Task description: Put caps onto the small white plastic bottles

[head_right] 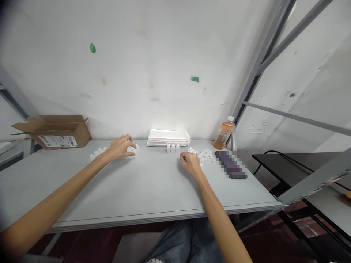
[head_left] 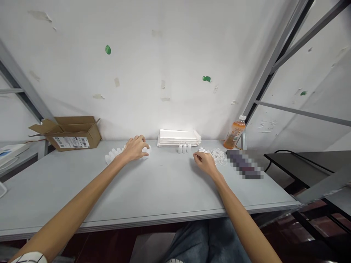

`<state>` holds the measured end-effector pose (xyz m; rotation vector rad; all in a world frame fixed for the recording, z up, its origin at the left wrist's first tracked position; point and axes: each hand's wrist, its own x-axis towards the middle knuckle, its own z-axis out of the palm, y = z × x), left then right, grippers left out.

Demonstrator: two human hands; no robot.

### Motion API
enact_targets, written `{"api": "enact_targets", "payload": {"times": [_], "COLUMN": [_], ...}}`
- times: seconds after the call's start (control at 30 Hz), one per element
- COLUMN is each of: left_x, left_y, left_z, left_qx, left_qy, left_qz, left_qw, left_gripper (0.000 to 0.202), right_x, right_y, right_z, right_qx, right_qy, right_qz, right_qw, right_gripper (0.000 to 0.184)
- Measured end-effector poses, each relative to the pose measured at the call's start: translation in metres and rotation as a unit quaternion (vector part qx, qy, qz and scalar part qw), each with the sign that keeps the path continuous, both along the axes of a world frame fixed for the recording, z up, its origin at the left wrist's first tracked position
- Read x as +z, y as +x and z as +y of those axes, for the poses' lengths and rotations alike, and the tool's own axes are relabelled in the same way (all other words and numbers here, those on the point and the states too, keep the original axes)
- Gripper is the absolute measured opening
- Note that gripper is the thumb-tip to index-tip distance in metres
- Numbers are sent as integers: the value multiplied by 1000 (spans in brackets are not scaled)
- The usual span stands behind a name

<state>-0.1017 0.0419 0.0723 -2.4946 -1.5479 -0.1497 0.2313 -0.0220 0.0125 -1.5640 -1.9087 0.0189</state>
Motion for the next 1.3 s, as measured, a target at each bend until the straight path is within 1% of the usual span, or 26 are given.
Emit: {"api": "enact_targets", "payload": {"times": [0.1,0.2,0.27,0.33,0.4,0.5,0.53,0.57,0.63,0.7,0.77,0.83,0.87,0.97,1.03,1.13,1.2,1.3], "left_x": [-4,-4,-3,-1,0,-5,-8,-13,-23,-34,-45,-54,-57,-61,-60,-58,-58,-58], "left_y": [1,1,4,10,22,45,53,59,70,75,77,76,75,75,77,81,83,85], "left_z": [3,2,-1,-5,-11,-20,-22,-23,-24,-24,-23,-23,-23,-27,-30,-37,-41,-46], "left_qx": [-11,-29,-53,-77,-90,-77,-76,-78,-87,-94,-100,-105,-107,-114,-111,-106,-109,-114], "left_qy": [7,11,-2,-37,-81,-121,-134,-143,-146,-155,-186,-219,-230,-239,-248,-271,-280,-281], "left_qz": [-5,-30,-63,-98,-127,-171,-189,-214,-270,-335,-401,-449,-461,-472,-477,-494,-499,-495], "left_qw": [1000,999,997,991,984,975,970,963,948,925,891,860,850,841,836,819,813,814], "left_gripper": [20,14,14,15,16,20,22,22,23,24,26,31,32,34,34,34,32,30], "right_x": [-1,-2,-2,0,2,3,3,2,0,-3,-6,-8,-9,-10,-11,-11,-12,-14], "right_y": [0,0,4,14,28,54,62,70,81,89,95,97,97,91,85,78,78,81], "right_z": [0,1,4,8,13,15,15,14,13,11,11,10,10,9,9,10,11,12], "right_qx": [4,4,0,-23,-84,-232,-265,-287,-309,-320,-335,-348,-350,-325,-301,-273,-272,-296], "right_qy": [5,14,27,51,88,150,156,155,137,104,67,36,24,9,10,13,19,26], "right_qz": [2,7,19,49,89,108,106,101,86,74,73,79,81,63,38,-1,-6,11], "right_qw": [1000,1000,999,997,989,955,946,940,937,939,937,933,933,944,953,962,962,955], "right_gripper": [25,26,27,27,28,27,27,27,25,24,24,24,23,23,22,22,22,25]}}
